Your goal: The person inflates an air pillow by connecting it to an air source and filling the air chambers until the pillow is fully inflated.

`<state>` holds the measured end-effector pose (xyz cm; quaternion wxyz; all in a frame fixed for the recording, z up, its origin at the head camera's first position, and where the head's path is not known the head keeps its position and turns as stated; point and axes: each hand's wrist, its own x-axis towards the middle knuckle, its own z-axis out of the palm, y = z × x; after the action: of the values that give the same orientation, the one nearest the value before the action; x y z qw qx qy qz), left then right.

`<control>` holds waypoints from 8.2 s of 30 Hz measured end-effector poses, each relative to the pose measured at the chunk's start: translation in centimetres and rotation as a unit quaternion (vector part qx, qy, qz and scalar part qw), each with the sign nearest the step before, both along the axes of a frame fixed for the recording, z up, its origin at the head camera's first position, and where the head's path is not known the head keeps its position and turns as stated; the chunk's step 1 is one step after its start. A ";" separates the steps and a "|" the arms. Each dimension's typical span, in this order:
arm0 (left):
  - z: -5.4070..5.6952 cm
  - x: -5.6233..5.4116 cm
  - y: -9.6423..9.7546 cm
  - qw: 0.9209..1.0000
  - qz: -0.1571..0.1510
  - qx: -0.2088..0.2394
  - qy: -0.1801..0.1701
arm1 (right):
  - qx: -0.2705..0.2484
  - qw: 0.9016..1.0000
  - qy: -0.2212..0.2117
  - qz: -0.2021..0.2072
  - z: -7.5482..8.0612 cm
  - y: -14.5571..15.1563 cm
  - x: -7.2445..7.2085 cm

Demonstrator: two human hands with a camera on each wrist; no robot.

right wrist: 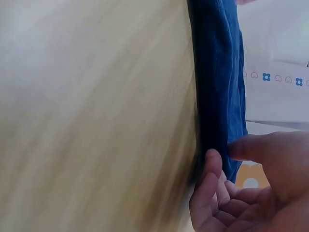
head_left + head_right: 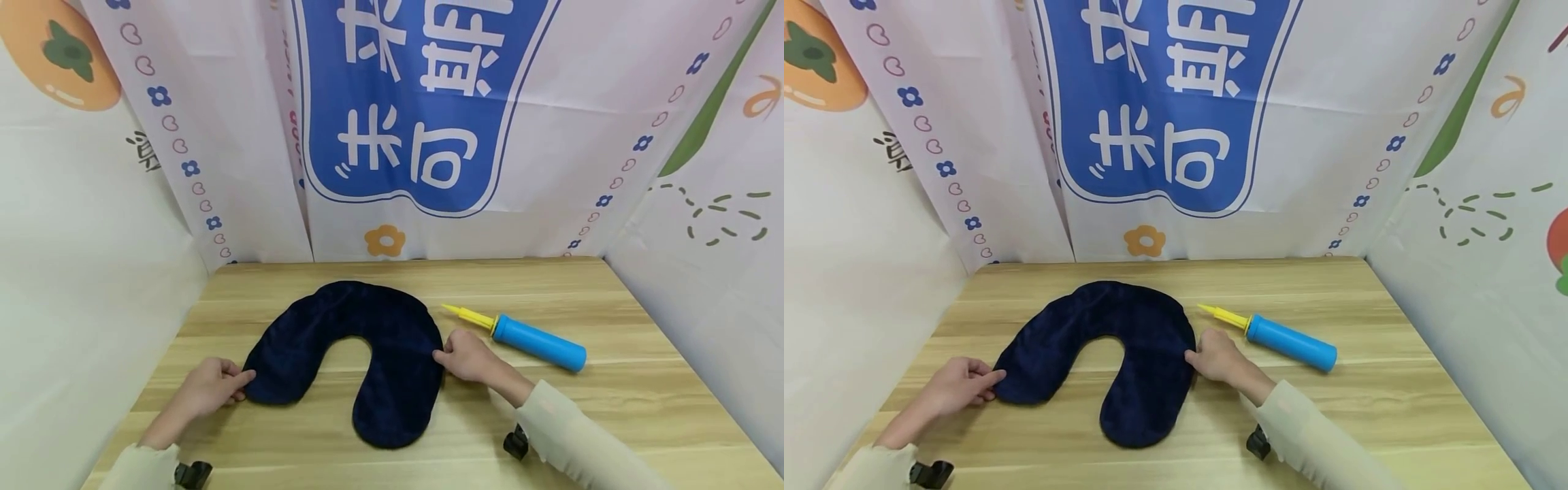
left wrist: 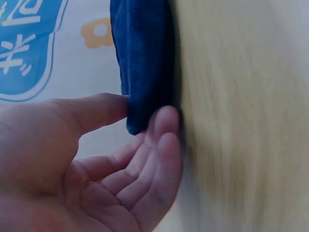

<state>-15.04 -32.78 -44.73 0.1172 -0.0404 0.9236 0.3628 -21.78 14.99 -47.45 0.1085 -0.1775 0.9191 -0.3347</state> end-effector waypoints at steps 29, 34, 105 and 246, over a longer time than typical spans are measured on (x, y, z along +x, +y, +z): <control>-0.1 -2.4 2.2 0.987 -0.001 0.161 -0.029 | 0.044 0.998 -0.009 -0.053 3.3 1.4 -0.1; -0.6 -3.3 3.3 0.985 0.015 0.170 -0.026 | 0.025 0.998 -0.029 -0.056 2.0 1.1 -1.5; 2.8 -1.6 9.7 0.889 -0.231 -0.219 0.329 | -0.036 0.991 -0.036 0.122 2.9 -1.7 8.0; 1.1 2.8 24.4 0.904 -0.276 -0.123 0.303 | -0.060 0.982 0.166 0.065 2.1 -2.9 8.7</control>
<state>-12.24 -8.39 -43.63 -0.0784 0.3137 0.9260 0.1946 -13.12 12.09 -45.31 -0.0354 -0.2961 0.8891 -0.3473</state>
